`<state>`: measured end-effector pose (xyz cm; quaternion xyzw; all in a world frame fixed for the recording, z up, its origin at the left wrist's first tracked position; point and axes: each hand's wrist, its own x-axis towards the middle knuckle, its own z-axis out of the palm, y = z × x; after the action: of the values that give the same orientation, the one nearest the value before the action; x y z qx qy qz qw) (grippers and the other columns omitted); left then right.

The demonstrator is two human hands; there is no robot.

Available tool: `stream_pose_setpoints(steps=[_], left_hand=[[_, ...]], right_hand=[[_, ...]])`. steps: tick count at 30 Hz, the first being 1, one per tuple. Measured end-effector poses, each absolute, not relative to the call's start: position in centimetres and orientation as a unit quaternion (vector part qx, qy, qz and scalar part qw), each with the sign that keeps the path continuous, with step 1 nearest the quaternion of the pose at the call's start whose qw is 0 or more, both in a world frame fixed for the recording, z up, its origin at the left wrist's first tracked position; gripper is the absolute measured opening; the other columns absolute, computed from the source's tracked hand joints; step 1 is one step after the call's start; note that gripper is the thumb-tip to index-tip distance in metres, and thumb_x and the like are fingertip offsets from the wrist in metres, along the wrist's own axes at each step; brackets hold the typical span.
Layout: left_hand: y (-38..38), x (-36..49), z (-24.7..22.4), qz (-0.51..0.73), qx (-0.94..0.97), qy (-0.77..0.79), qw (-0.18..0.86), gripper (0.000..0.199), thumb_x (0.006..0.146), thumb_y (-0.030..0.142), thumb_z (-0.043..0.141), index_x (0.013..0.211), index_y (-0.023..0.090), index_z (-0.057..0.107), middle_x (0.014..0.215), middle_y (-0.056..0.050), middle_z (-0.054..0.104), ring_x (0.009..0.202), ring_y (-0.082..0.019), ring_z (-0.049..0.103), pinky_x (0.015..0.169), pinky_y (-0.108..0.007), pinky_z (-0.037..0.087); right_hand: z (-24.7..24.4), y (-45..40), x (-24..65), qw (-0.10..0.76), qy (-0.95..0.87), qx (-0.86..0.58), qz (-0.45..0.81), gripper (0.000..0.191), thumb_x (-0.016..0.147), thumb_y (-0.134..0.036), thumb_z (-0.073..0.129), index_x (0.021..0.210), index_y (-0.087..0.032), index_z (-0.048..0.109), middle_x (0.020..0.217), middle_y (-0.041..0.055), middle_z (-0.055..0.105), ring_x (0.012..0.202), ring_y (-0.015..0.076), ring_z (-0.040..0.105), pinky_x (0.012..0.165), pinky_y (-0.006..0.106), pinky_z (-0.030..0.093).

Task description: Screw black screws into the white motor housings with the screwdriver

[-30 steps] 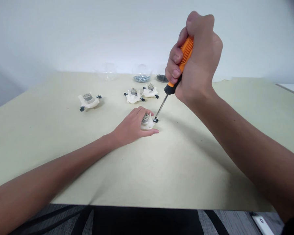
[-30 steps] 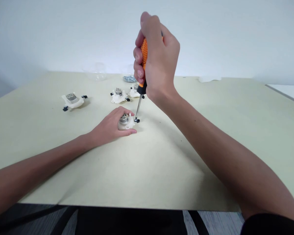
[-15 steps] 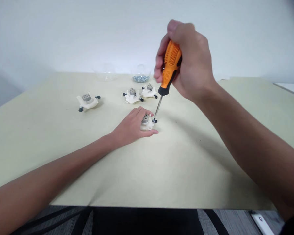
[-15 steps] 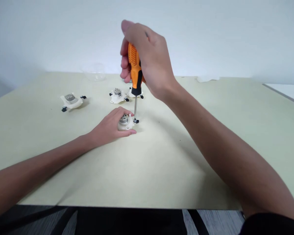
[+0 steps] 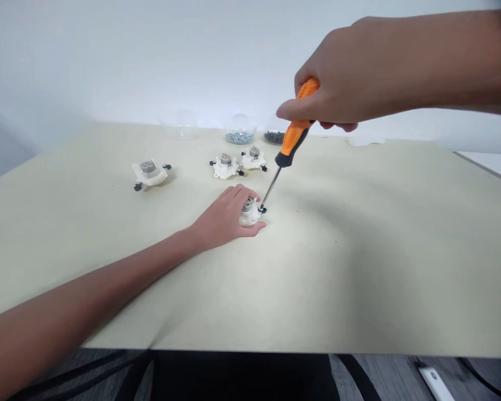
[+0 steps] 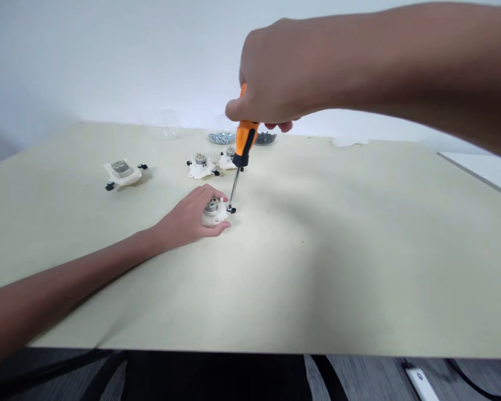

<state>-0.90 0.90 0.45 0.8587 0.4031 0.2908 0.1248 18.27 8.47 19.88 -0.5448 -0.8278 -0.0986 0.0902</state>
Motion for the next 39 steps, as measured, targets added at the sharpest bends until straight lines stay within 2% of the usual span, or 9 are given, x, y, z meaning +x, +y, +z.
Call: stream_pose_setpoints(steps=[3, 7, 13, 17, 22, 26, 30, 34, 39], left_hand=[[1.0, -1.0, 0.4, 0.293, 0.860, 0.399, 0.123, 0.038, 0.081, 0.042, 0.064, 0.109, 0.021, 0.048, 0.107, -0.006, 0.056, 0.101, -0.023, 0.053, 0.092, -0.037, 0.044], [1.1, -0.9, 0.3, 0.293, 0.859, 0.400, 0.127, 0.039, 0.081, 0.044, 0.065, 0.109, 0.021, 0.048, 0.107, -0.006, 0.056, 0.102, -0.023, 0.053, 0.092, -0.038, 0.044], [0.9, -0.9, 0.4, 0.293, 0.860, 0.399, 0.126, 0.037, 0.081, 0.042, 0.064, 0.108, 0.022, 0.048, 0.105, -0.005, 0.056, 0.099, -0.022, 0.053, 0.090, -0.036, 0.045], [0.9, -1.0, 0.5, 0.294, 0.860, 0.398, 0.122, 0.037, 0.081, 0.040, 0.064, 0.108, 0.021, 0.048, 0.104, -0.005, 0.056, 0.098, -0.021, 0.053, 0.090, -0.036, 0.044], [0.9, -1.0, 0.6, 0.289, 0.860, 0.401, 0.127, 0.038, 0.081, 0.041, 0.065, 0.109, 0.020, 0.048, 0.105, -0.005, 0.056, 0.099, -0.022, 0.053, 0.091, -0.036, 0.044], [0.9, -1.0, 0.5, 0.287, 0.859, 0.404, 0.129, 0.038, 0.081, 0.042, 0.064, 0.109, 0.021, 0.048, 0.104, -0.006, 0.056, 0.100, -0.023, 0.053, 0.091, -0.037, 0.044], [1.0, -1.0, 0.4, 0.295, 0.860, 0.396, 0.127, 0.038, 0.081, 0.041, 0.064, 0.109, 0.021, 0.048, 0.106, -0.006, 0.056, 0.101, -0.023, 0.053, 0.093, -0.038, 0.044], [1.0, -1.0, 0.4, 0.299, 0.859, 0.395, 0.130, 0.038, 0.081, 0.042, 0.064, 0.108, 0.021, 0.048, 0.106, -0.007, 0.057, 0.102, -0.023, 0.054, 0.093, -0.039, 0.044], [1.0, -1.1, 0.4, 0.300, 0.857, 0.398, 0.134, 0.037, 0.081, 0.039, 0.064, 0.109, 0.021, 0.048, 0.104, -0.006, 0.056, 0.100, -0.022, 0.054, 0.092, -0.037, 0.044]], right_hand=[[19.8, 7.0, 17.5, 0.001, -0.810, -0.560, -0.175, 0.040, 0.076, -0.058, 0.050, 0.072, -0.022, 0.069, 0.060, 0.0002, 0.062, 0.058, 0.0183, 0.055, 0.059, 0.034, 0.040], [19.9, 5.9, 17.3, 0.002, -0.828, -0.533, -0.173, 0.035, 0.077, -0.055, 0.047, 0.074, -0.025, 0.065, 0.062, -0.0031, 0.063, 0.054, 0.0166, 0.054, 0.049, 0.029, 0.037], [19.9, 6.1, 17.8, -0.001, -0.833, -0.528, -0.165, 0.035, 0.078, -0.057, 0.048, 0.078, -0.027, 0.065, 0.065, -0.0052, 0.064, 0.050, 0.0133, 0.052, 0.047, 0.028, 0.034], [19.9, 6.0, 17.9, 0.008, -0.845, -0.512, -0.153, 0.035, 0.080, -0.056, 0.050, 0.082, -0.024, 0.064, 0.069, -0.0031, 0.063, 0.056, 0.0135, 0.053, 0.052, 0.028, 0.035], [19.2, 6.0, 18.5, 0.096, -0.866, -0.489, -0.050, 0.036, 0.094, -0.044, 0.037, 0.094, -0.016, 0.058, 0.086, 0.0032, 0.063, 0.083, 0.0152, 0.059, 0.068, 0.026, 0.040], [18.7, 6.0, 18.6, 0.135, -0.865, -0.483, -0.006, 0.033, 0.097, -0.040, 0.035, 0.096, -0.015, 0.057, 0.093, 0.0029, 0.062, 0.090, 0.0141, 0.059, 0.070, 0.023, 0.041], [19.2, 6.3, 18.5, 0.125, -0.873, -0.471, -0.009, 0.032, 0.095, -0.041, 0.042, 0.097, -0.015, 0.059, 0.087, 0.0011, 0.063, 0.081, 0.0111, 0.058, 0.065, 0.021, 0.038], [19.9, 6.7, 18.5, 0.045, -0.898, -0.425, -0.104, 0.034, 0.082, -0.052, 0.060, 0.096, -0.021, 0.065, 0.074, -0.0049, 0.064, 0.057, 0.0071, 0.051, 0.052, 0.021, 0.031], [20.0, 5.9, 18.9, 0.049, -0.897, -0.419, -0.133, 0.032, 0.080, -0.057, 0.058, 0.094, -0.029, 0.066, 0.069, -0.0095, 0.065, 0.048, 0.0057, 0.050, 0.042, 0.021, 0.028]])
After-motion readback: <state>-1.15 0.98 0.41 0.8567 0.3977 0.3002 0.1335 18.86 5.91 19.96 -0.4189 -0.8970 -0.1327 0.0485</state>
